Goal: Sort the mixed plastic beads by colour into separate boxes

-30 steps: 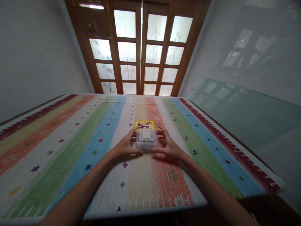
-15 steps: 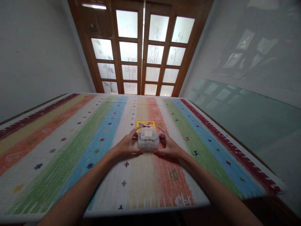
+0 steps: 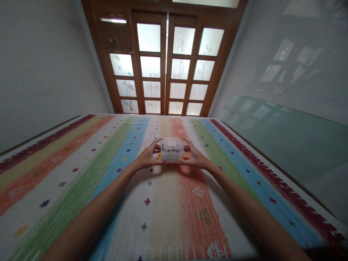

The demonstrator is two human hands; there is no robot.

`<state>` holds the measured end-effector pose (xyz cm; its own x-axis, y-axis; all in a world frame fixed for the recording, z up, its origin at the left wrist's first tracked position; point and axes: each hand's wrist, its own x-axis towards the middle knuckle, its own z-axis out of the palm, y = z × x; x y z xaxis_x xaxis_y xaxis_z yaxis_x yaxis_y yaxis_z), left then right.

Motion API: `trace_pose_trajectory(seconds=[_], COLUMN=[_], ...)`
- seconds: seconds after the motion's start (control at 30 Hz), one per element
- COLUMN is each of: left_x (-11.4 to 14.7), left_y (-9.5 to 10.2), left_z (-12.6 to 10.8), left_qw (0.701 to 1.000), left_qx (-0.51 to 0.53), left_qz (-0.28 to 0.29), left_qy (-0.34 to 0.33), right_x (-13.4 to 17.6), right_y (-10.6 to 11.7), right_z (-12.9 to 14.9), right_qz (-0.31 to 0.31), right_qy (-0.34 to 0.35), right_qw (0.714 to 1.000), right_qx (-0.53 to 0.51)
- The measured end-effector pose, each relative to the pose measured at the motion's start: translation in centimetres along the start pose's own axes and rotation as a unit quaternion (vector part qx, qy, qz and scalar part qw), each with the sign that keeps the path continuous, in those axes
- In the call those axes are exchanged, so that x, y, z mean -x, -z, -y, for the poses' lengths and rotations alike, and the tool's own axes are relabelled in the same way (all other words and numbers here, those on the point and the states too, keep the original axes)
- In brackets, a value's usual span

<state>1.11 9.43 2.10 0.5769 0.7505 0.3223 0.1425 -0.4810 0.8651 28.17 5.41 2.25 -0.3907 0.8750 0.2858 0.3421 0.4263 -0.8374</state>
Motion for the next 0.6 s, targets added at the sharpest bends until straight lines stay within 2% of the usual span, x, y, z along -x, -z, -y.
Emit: trace_pose_trajectory(seconds=[0.1, 0.3, 0.6], left_x=[-1.1, -2.4, -2.4], left_y=[0.4, 0.6, 0.1], left_z=[0.6, 2.4, 4.1], left_qw=[1.0, 0.999, 0.999], left_qx=[0.0, 0.009, 0.014], left_qz=[-0.003, -0.015, -0.016], left_qy=[0.017, 0.042, 0.033], right_x=[-1.3, -2.9, -3.0], right_y=[0.4, 0.8, 0.4], right_z=[-0.8, -2.3, -4.6], right_qz=[-0.004, -0.002, 0.002], right_qy=[0.005, -0.029, -0.037], right_qw=[1.0, 0.999, 0.999], right_qx=[0.011, 0.037, 0.0])
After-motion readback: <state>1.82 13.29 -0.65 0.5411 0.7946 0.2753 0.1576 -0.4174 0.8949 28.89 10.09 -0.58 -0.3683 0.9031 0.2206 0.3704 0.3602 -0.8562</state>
